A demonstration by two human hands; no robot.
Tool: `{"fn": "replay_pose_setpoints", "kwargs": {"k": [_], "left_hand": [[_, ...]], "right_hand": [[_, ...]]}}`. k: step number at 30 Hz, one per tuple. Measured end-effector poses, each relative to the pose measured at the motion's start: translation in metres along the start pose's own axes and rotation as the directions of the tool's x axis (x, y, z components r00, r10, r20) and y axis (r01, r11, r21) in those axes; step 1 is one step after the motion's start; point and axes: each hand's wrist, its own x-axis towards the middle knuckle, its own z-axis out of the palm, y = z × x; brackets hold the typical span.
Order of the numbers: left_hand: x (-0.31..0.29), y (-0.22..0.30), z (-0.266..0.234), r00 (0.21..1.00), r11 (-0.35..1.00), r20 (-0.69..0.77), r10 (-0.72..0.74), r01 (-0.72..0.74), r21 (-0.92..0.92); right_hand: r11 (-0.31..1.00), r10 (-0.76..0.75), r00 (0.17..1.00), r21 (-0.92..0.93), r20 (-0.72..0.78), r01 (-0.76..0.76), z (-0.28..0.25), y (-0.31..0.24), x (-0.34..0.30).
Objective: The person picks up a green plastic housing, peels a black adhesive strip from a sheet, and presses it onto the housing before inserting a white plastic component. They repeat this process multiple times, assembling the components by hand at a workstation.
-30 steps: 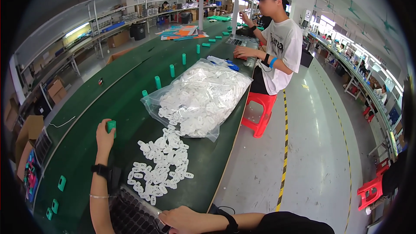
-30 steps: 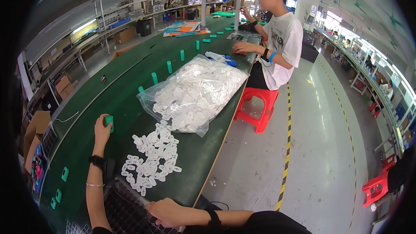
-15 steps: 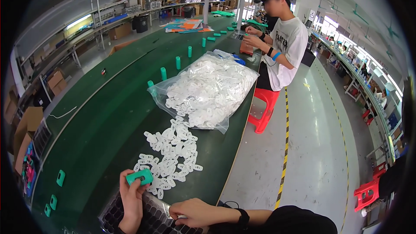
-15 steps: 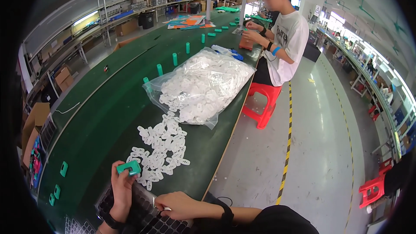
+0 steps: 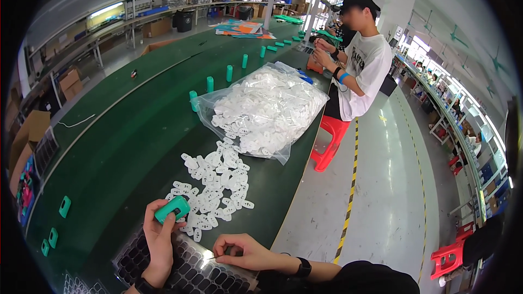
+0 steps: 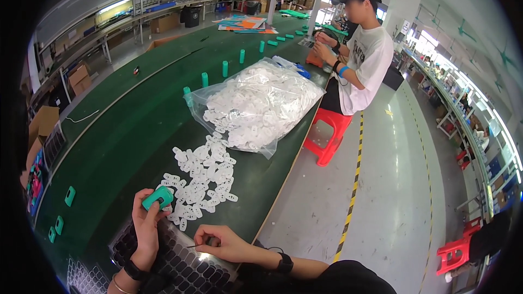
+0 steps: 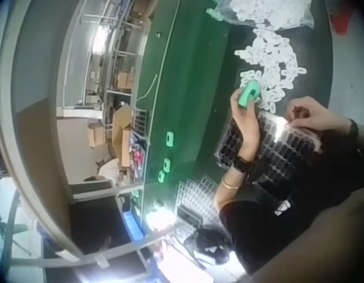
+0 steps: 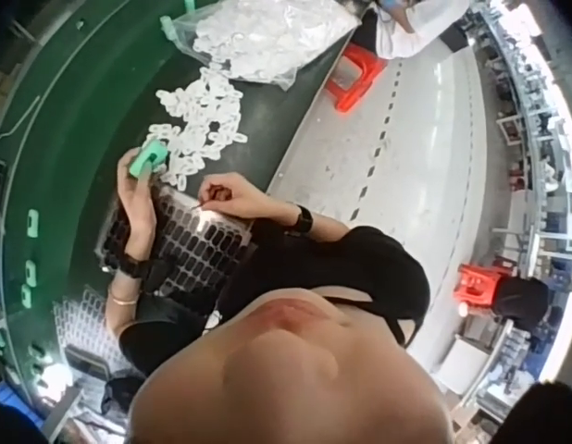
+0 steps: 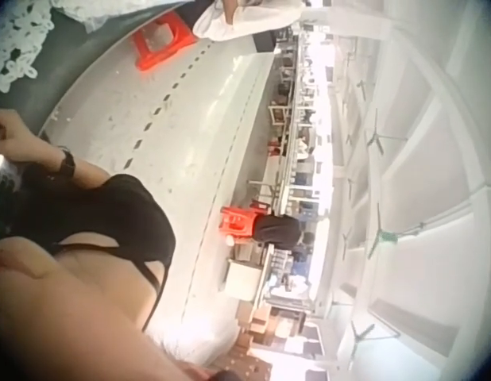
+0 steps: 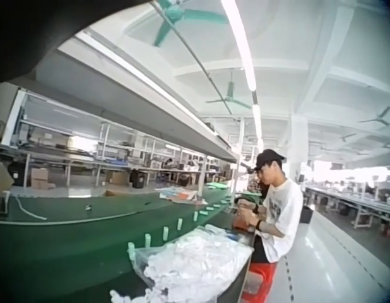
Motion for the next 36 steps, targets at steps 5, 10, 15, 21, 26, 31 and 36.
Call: {"fn": "replay_pose_setpoints", "kwargs": {"k": [5,10,15,21,26,31,36], "left_hand": [[-0.0013,-0.0009,0.0038,0.995,0.994,0.040,0.095,-0.097,0.045],[-0.0013,-0.0045,0.0043,0.985,0.987,0.092,0.145,-0.150,0.055],[-0.0019,-0.0079,0.0002,0.976,0.979,0.143,0.164,-0.180,0.100],[-0.0040,-0.0043,0.0030,0.980,0.980,0.135,0.144,-0.160,0.117],[-0.0036,-0.0032,0.0028,0.985,0.980,0.126,0.121,-0.138,0.140],[-0.0031,-0.0023,0.0023,0.983,0.976,0.141,0.117,-0.140,0.165],[-0.0050,-0.0032,0.0017,0.981,0.976,0.149,0.121,-0.145,0.164]], "right_hand": [[0.999,0.006,0.996,0.052,-0.091,-0.001,-0.0006,-0.0009,-0.0006],[0.999,-0.012,0.996,0.030,-0.086,0.014,-0.0017,0.0006,-0.0019],[0.998,0.024,0.998,0.063,-0.063,-0.020,-0.0009,-0.0035,-0.0024],[0.999,-0.018,0.998,0.033,-0.065,0.021,-0.0001,-0.0001,-0.0018],[1.000,-0.005,0.997,-0.002,-0.078,0.005,-0.0009,-0.0026,-0.0008],[0.999,-0.015,0.995,-0.041,-0.100,0.011,-0.0011,-0.0020,-0.0011],[0.998,-0.054,0.996,-0.048,-0.077,0.050,-0.0016,-0.0003,-0.0010]]}}
